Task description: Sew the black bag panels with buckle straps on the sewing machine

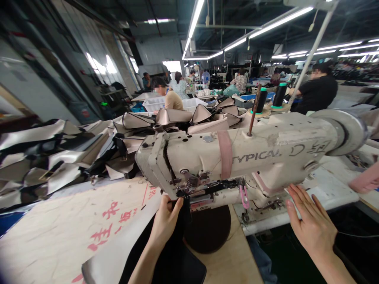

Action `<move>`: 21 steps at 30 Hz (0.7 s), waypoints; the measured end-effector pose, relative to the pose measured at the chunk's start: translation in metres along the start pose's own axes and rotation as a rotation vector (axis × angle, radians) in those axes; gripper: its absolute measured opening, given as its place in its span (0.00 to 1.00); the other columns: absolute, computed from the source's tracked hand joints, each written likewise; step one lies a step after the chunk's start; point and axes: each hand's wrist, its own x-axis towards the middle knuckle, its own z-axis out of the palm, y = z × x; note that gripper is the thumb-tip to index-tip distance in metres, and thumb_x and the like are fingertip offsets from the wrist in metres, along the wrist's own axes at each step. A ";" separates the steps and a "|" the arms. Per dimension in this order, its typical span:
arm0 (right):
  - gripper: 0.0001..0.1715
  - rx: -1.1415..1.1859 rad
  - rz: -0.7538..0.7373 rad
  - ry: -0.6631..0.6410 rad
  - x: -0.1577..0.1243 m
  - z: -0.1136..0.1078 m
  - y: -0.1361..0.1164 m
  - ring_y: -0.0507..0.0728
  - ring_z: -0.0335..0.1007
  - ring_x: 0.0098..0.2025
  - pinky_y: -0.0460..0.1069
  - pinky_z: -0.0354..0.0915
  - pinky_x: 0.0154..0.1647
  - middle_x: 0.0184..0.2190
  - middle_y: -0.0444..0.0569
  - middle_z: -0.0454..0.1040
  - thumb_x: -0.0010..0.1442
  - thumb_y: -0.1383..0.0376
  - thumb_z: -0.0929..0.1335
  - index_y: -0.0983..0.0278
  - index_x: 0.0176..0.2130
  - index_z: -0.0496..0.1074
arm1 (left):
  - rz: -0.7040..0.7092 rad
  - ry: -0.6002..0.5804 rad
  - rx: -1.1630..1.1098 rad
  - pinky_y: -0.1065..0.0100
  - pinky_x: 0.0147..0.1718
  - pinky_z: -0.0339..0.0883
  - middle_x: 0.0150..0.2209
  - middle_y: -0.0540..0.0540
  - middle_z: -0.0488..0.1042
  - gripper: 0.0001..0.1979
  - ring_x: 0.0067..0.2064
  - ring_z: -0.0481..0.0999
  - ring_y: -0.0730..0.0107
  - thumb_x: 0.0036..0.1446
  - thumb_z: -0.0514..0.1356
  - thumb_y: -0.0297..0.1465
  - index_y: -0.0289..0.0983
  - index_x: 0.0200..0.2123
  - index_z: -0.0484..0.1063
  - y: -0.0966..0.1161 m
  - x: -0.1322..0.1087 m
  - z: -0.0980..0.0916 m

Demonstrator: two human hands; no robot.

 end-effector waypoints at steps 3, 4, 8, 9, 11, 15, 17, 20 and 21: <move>0.22 0.000 0.009 0.013 0.017 -0.006 -0.001 0.59 0.65 0.52 0.55 0.53 0.59 0.50 0.50 0.68 0.61 0.64 0.62 0.65 0.54 0.64 | -0.008 0.025 0.019 0.75 0.18 0.47 0.16 0.59 0.56 0.16 0.17 0.58 0.75 0.53 0.54 0.46 0.40 0.32 0.58 0.000 0.001 0.001; 0.21 -0.007 0.009 0.013 0.020 -0.007 -0.002 0.59 0.64 0.52 0.56 0.52 0.59 0.50 0.50 0.69 0.61 0.64 0.62 0.65 0.54 0.64 | -0.008 0.031 0.024 0.75 0.18 0.47 0.16 0.59 0.56 0.15 0.17 0.58 0.75 0.53 0.54 0.46 0.40 0.32 0.59 0.000 0.001 0.001; 0.23 -0.038 0.010 0.009 0.024 -0.009 -0.006 0.60 0.63 0.53 0.57 0.49 0.60 0.51 0.51 0.67 0.61 0.64 0.62 0.65 0.56 0.61 | -0.016 0.052 0.059 0.73 0.21 0.52 0.18 0.57 0.63 0.16 0.19 0.64 0.72 0.52 0.54 0.45 0.39 0.38 0.63 0.003 0.004 0.001; 0.23 -0.040 0.011 0.010 0.024 -0.010 -0.007 0.60 0.62 0.54 0.58 0.49 0.60 0.51 0.51 0.67 0.61 0.64 0.62 0.65 0.56 0.61 | -0.025 0.061 0.068 0.73 0.21 0.53 0.19 0.56 0.64 0.16 0.19 0.65 0.71 0.52 0.55 0.45 0.39 0.38 0.63 0.004 0.005 0.000; 0.22 -0.041 0.008 0.005 0.024 -0.010 -0.008 0.59 0.62 0.54 0.58 0.48 0.61 0.51 0.51 0.67 0.61 0.65 0.62 0.64 0.55 0.62 | -0.036 0.081 0.068 0.72 0.22 0.56 0.19 0.56 0.66 0.16 0.20 0.67 0.70 0.51 0.55 0.44 0.39 0.38 0.65 0.006 0.008 0.000; 0.22 -0.040 0.001 0.016 0.027 -0.010 -0.009 0.59 0.63 0.53 0.58 0.48 0.61 0.51 0.50 0.68 0.61 0.65 0.62 0.64 0.55 0.62 | -0.008 0.097 0.026 0.70 0.27 0.62 0.23 0.52 0.72 0.16 0.25 0.72 0.67 0.50 0.56 0.42 0.37 0.39 0.66 0.006 0.015 0.001; 0.22 -0.040 -0.006 0.021 0.028 -0.010 -0.009 0.59 0.63 0.53 0.58 0.49 0.61 0.51 0.51 0.67 0.61 0.65 0.63 0.64 0.55 0.62 | 0.000 0.095 0.023 0.69 0.29 0.64 0.26 0.50 0.73 0.16 0.28 0.73 0.66 0.50 0.55 0.41 0.37 0.39 0.66 0.005 0.018 0.001; 0.23 -0.040 -0.014 0.015 0.028 -0.009 -0.009 0.59 0.64 0.53 0.58 0.49 0.61 0.51 0.51 0.67 0.60 0.65 0.63 0.65 0.55 0.62 | 0.012 0.079 0.033 0.68 0.32 0.65 0.28 0.48 0.75 0.16 0.31 0.75 0.63 0.50 0.55 0.39 0.36 0.39 0.67 0.004 0.023 0.000; 0.23 -0.041 -0.014 0.015 0.027 -0.009 -0.009 0.59 0.64 0.53 0.58 0.49 0.61 0.51 0.51 0.67 0.60 0.65 0.63 0.65 0.55 0.62 | 0.018 0.071 0.038 0.67 0.33 0.65 0.29 0.47 0.75 0.16 0.33 0.75 0.62 0.50 0.55 0.39 0.36 0.40 0.67 0.004 0.025 0.000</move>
